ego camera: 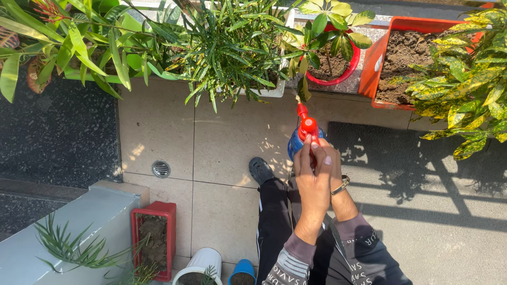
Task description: The person uses a spray bottle to water several potted plants on a balcony, moving along the row and then touching the leaves of a palm plant by hand.
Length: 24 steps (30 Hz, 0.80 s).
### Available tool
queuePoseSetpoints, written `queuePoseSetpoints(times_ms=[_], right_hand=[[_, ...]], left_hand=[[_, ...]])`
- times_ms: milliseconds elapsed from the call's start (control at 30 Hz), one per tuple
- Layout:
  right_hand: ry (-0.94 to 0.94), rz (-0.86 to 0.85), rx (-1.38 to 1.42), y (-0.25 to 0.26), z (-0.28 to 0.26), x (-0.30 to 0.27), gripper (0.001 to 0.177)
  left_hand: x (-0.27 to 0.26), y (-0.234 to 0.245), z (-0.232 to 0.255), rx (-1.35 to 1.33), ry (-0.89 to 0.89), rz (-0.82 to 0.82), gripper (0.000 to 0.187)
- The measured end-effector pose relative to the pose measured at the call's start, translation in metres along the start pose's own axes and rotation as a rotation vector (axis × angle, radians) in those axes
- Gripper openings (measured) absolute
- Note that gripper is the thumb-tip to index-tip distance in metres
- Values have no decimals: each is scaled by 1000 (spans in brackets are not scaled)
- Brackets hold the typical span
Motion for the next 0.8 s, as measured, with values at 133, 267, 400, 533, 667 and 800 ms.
queuePoseSetpoints(times_ms=[133,267,400,533,667,800], right_hand=[[248,27,-234,0,-9,-1,33],[121,19,-211,5,0,-2,34],[213,88,-113,21,-16,-1,37],[100,116,84,38,-25,11,34],[121,141,49,51,-35,19,35],[56,164,97,59,-19,28,32]], left_hand=[[2,-5,-12,93,9,-18,62],[3,-12,-20,136,27,-54,63],[8,-26,-18,211,-20,-95,66],[22,-34,-10,240,-110,-90,67],[36,-42,-9,278,-155,-110,67],[44,-53,-17,279,-100,-154,68]])
Point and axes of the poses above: each hand's wrist, its own x-axis towards the middle knuckle, its own y-axis out of the back of the hand, z = x × y, the point moved 7 cm from there along x, towards the middle knuckle, and after that the axes turned 8 degrees about -z, right-handed, at the moved point
